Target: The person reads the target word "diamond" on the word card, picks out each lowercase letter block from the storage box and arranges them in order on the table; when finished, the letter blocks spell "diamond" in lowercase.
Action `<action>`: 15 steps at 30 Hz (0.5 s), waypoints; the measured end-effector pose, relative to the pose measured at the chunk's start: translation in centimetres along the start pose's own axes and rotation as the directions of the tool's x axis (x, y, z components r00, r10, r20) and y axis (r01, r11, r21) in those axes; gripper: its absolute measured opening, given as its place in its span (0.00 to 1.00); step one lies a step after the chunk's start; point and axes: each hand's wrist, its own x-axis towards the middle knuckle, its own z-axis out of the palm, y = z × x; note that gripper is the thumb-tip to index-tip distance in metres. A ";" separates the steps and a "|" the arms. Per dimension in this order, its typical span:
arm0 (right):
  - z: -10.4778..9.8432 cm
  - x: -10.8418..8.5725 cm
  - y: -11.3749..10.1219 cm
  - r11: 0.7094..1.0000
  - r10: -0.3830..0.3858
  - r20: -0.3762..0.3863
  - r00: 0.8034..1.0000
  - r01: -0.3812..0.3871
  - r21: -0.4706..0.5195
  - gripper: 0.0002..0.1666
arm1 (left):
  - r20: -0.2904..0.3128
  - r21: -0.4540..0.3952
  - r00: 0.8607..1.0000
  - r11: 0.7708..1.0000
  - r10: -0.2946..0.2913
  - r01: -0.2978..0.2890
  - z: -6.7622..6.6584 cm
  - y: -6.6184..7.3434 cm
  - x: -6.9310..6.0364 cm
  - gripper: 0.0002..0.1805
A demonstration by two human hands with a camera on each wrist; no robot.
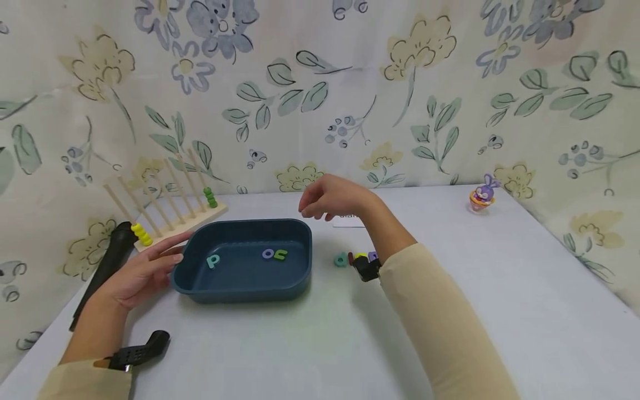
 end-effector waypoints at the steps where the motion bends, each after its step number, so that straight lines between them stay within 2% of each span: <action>1: 0.1 0.2 -0.2 1.000 -0.001 0.007 1.000 0.001 -0.005 0.09 | -0.001 0.001 1.000 1.000 -0.002 0.002 0.0 0.0 0.0 0.32; 11: 1.2 2.7 -2.0 0.999 -0.001 0.081 0.997 0.004 -0.035 0.13 | 0.003 -0.026 1.000 1.000 -0.008 0.008 0.1 0.1 -0.1 0.33; 15: 1.7 3.7 -2.7 0.998 0.020 0.110 0.994 -0.013 -0.060 0.14 | -0.002 -0.011 1.000 1.000 -0.009 0.009 0.2 0.1 -0.1 0.33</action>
